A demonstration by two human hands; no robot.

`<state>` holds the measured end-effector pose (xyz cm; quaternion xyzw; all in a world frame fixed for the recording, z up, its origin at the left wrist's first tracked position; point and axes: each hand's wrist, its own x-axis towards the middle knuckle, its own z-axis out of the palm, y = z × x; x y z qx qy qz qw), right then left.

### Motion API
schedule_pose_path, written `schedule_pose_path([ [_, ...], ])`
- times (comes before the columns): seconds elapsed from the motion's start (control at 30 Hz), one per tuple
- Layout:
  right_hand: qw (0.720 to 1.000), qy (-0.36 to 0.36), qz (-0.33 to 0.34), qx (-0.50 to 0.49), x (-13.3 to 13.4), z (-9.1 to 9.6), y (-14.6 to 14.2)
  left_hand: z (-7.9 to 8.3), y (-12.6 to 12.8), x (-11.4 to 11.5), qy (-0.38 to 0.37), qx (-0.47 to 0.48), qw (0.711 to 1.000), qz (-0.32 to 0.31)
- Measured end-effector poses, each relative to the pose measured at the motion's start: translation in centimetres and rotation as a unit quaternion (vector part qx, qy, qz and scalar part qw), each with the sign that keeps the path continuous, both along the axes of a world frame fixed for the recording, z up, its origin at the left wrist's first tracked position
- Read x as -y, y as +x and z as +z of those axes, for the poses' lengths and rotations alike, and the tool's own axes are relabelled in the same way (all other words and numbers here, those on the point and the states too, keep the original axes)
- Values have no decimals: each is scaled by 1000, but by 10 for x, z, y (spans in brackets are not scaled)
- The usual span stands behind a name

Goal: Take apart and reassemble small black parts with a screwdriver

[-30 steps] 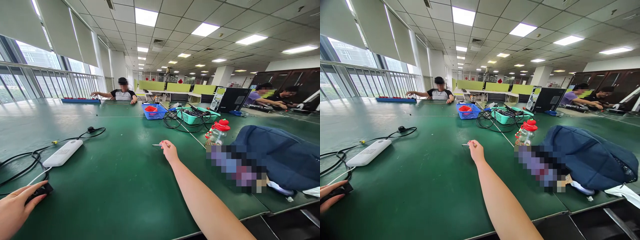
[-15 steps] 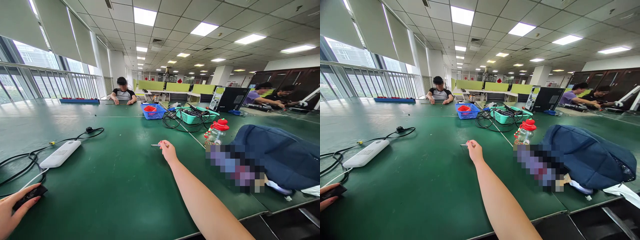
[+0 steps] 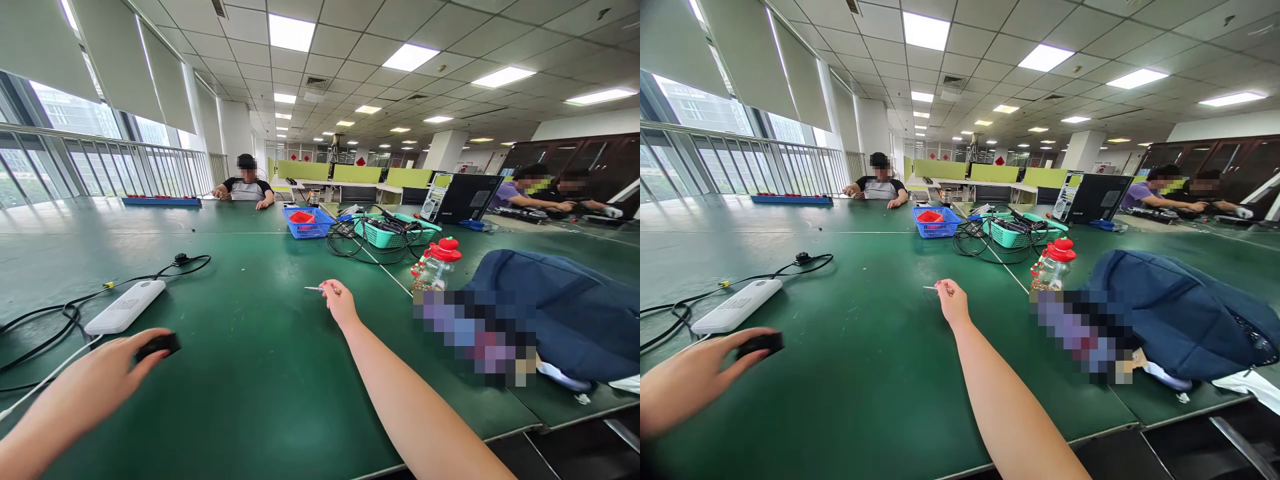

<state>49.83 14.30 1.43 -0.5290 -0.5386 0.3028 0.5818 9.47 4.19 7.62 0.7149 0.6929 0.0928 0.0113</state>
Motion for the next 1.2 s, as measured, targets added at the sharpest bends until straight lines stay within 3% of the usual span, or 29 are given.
schedule_pose_path([
  [0.1, 1000, 9, 4, 7, 3, -1, -2, 19, 69, -17, 17, -26, 997, -75],
  [0.17, 1000, 19, 14, 19, 6, 0, -4, 23, 113, -32, 17, -14, 992, -122],
  [0.27, 996, 49, 26, 63, 13, 3, -6, 11, 160, -62, 23, 4, 984, -179],
  [0.37, 988, 84, 22, 132, 22, 9, -8, -9, 183, -90, 20, 21, 983, -181],
  [0.5, 966, 148, 41, 208, 34, 19, -14, -31, 193, -112, 13, 59, 980, -187],
  [0.7, 926, 185, 112, 311, 44, 27, -26, -49, 185, -118, 10, 156, 966, -204],
  [1.2, 847, 278, 143, 431, 55, 33, -32, -45, 182, -109, 13, 161, 964, -212],
])
